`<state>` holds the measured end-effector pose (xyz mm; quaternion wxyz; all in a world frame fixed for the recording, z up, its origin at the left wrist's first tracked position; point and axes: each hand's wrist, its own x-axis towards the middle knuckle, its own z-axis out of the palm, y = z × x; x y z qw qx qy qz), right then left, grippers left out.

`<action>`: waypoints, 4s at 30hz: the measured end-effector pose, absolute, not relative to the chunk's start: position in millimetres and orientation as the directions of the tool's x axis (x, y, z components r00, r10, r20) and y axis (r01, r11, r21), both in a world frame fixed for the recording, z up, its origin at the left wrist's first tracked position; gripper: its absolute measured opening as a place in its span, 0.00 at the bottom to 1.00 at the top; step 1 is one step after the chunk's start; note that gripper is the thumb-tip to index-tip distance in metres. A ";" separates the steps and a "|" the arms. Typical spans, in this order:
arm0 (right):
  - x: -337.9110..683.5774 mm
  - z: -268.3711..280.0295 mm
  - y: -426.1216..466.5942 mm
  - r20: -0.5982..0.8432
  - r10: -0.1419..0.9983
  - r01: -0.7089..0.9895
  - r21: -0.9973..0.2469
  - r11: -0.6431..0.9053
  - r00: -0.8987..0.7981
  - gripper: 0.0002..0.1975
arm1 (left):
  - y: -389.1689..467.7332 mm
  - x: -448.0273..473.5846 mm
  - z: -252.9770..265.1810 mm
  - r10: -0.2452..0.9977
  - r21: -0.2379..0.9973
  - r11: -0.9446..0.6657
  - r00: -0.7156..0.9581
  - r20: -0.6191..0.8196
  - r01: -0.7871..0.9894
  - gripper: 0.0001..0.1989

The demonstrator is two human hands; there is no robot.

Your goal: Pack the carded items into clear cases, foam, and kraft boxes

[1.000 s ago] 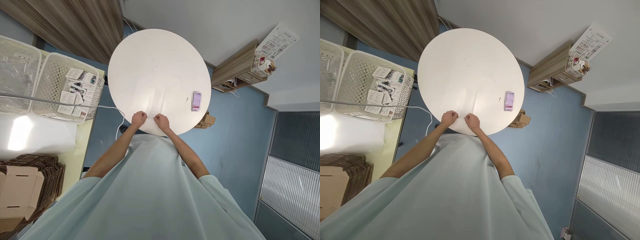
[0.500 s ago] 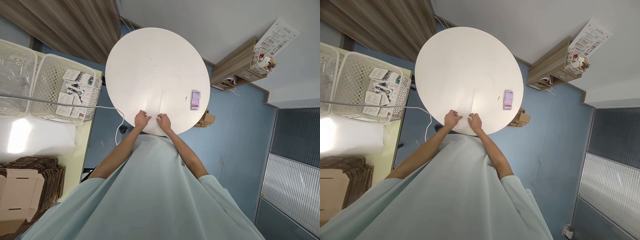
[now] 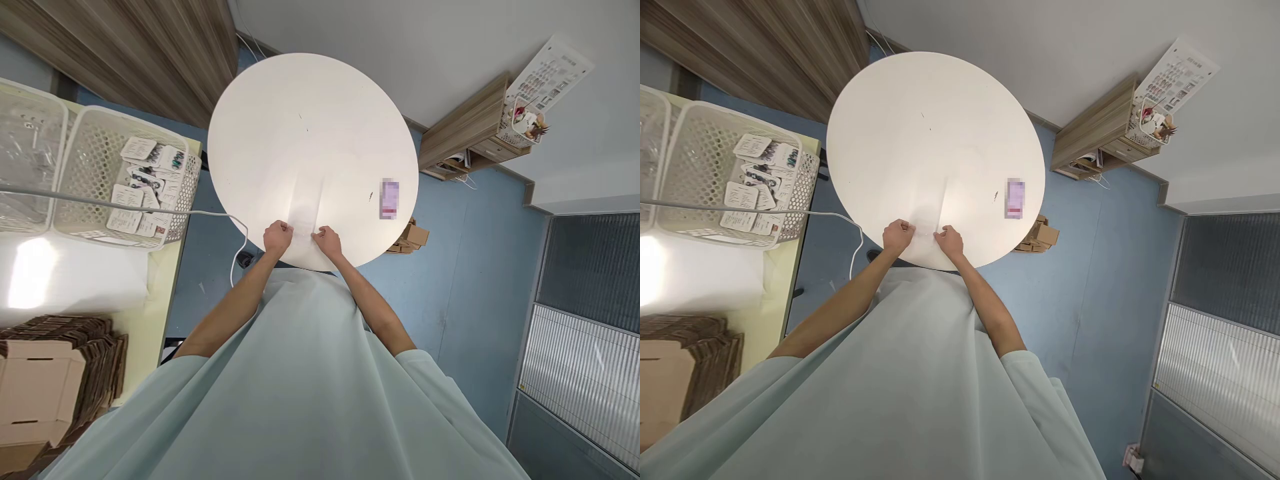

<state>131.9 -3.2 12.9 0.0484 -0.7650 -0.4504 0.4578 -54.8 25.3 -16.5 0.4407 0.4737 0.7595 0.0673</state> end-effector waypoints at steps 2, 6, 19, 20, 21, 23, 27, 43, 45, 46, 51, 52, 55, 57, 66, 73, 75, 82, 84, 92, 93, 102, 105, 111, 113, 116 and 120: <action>126.8 10.6 1.4 -0.668 0.724 0.640 -0.482 -0.598 0.173 0.16 | 26.1 -54.7 -18.4 0.778 0.509 0.542 -0.170 -0.605 0.668 0.08; 115.4 6.9 10.3 -0.686 0.707 0.649 -0.461 -0.605 0.172 0.11 | 26.1 -55.0 -22.6 0.767 0.479 0.552 -0.190 -0.613 0.683 0.09; 128.5 3.4 2.6 -0.683 0.716 0.635 -0.490 -0.597 0.146 0.09 | 4.4 -53.1 3.5 0.780 0.696 -0.263 0.572 -0.254 0.668 0.37; 130.8 3.8 1.0 -0.685 0.715 0.626 -0.499 -0.599 0.139 0.09 | 1.8 -52.4 2.4 0.745 0.689 -0.288 0.608 -0.275 0.665 0.40; 132.9 4.4 -0.5 -0.687 0.714 0.613 -0.509 -0.605 0.134 0.08 | -1.1 -51.9 0.5 0.722 0.675 -0.302 0.624 -0.299 0.673 0.43; 136.4 5.7 -3.1 -0.692 0.710 0.579 -0.529 -0.621 0.130 0.08 | -7.2 -51.1 -4.8 0.708 0.647 -0.312 0.624 -0.329 0.696 0.45; 142.1 10.7 -7.9 -0.717 0.690 0.571 -0.528 -0.629 0.097 0.10 | -14.9 -51.2 -13.8 0.742 0.620 -0.280 0.575 -0.345 0.733 0.42; 155.4 16.0 -21.1 -0.446 0.857 0.806 -0.589 -0.063 -0.259 0.26 | 14.8 -60.4 -3.7 0.752 0.674 0.041 0.421 -0.507 0.738 0.33; 157.9 10.5 -16.2 -0.437 0.871 0.749 -0.649 -0.134 -0.224 0.21 | 20.0 -63.4 -3.5 0.760 0.695 0.194 0.341 -0.553 0.693 0.31; 158.8 7.7 -13.1 -0.438 0.877 0.717 -0.675 -0.174 -0.198 0.18 | 22.3 -64.4 -3.4 0.764 0.704 0.262 0.304 -0.569 0.659 0.31; 157.5 -5.1 6.4 -0.479 0.877 0.644 -0.682 -0.347 -0.035 0.13 | 28.3 -59.2 -3.9 0.794 0.683 0.466 0.075 -0.603 0.563 0.30; 156.2 -7.0 9.8 -0.488 0.873 0.638 -0.674 -0.371 -0.008 0.13 | 28.6 -56.4 -4.4 0.800 0.674 0.483 0.032 -0.599 0.560 0.29; 151.3 -10.6 17.6 -0.518 0.852 0.624 -0.640 -0.448 0.080 0.11 | 28.7 -48.4 -6.6 0.817 0.670 0.509 -0.058 -0.574 0.541 0.27; 147.8 -11.3 20.7 -0.539 0.829 0.625 -0.598 -0.501 0.149 0.11 | 28.6 -45.0 -8.4 0.830 0.676 0.504 -0.086 -0.551 0.537 0.27; 139.4 -5.7 24.6 -0.570 0.782 0.685 -0.466 -0.560 0.252 0.14 | 24.1 -43.8 -11.9 0.885 0.657 0.359 -0.019 -0.464 0.663 0.30; 140.2 3.4 32.9 -0.344 0.936 0.871 -0.480 -0.107 -0.075 0.10 | 35.0 -43.3 -4.8 0.896 0.618 -0.227 0.410 -0.171 0.753 0.32; 142.1 4.1 36.4 -0.337 0.922 0.872 -0.489 0.003 -0.192 0.13 | 43.0 -42.6 -7.2 0.840 0.600 -0.306 0.506 -0.195 0.739 0.33; 145.0 -4.0 34.2 -0.371 0.872 0.888 -0.439 0.139 -0.320 0.28 | 50.1 -51.0 -17.2 0.737 0.482 -0.339 0.547 -0.398 0.808 0.41; 145.5 -4.8 26.9 -0.361 0.874 0.888 -0.434 0.150 -0.324 0.27 | 42.6 -56.3 -17.4 0.735 0.464 -0.353 0.548 -0.400 0.812 0.41; 156.4 -0.4 -30.5 -0.359 0.850 0.832 -0.534 0.152 -0.386 0.27 | -12.1 -70.4 -12.1 0.742 0.512 -0.310 0.541 -0.397 0.801 0.35; 157.8 0.9 -34.9 -0.366 0.854 0.821 -0.559 0.116 -0.369 0.27 | -16.7 -69.9 -10.5 0.751 0.526 -0.279 0.524 -0.402 0.803 0.34; 160.4 12.5 -3.2 -0.476 0.870 0.682 -0.679 -0.272 -0.126 0.17 | 15.3 -54.1 -2.5 0.837 0.557 0.100 0.233 -0.495 0.824 0.22; 156.3 4.1 10.3 -0.473 0.881 0.690 -0.639 -0.339 -0.005 0.15 | 32.8 -49.5 -4.0 0.807 0.495 0.185 0.157 -0.569 0.849 0.17; 145.6 -9.7 22.0 -0.530 0.836 0.678 -0.565 -0.471 0.139 0.16 | 40.4 -43.4 -8.7 0.773 0.441 0.331 0.028 -0.634 0.834 0.12; 145.0 -7.2 24.1 -0.523 0.842 0.713 -0.540 -0.448 0.133 0.20 | 37.8 -43.4 -9.9 0.780 0.459 0.377 -0.009 -0.625 0.804 0.10; 145.4 0.4 30.5 -0.441 0.897 0.804 -0.520 -0.288 0.036 0.27 | 32.3 -44.2 -9.1 0.804 0.491 0.435 -0.079 -0.590 0.755 0.11; 142.9 9.5 42.3 -0.418 0.889 0.855 -0.515 -0.063 -0.186 0.30 | 23.7 -42.4 -4.1 0.745 0.447 0.556 -0.181 -0.642 0.701 0.12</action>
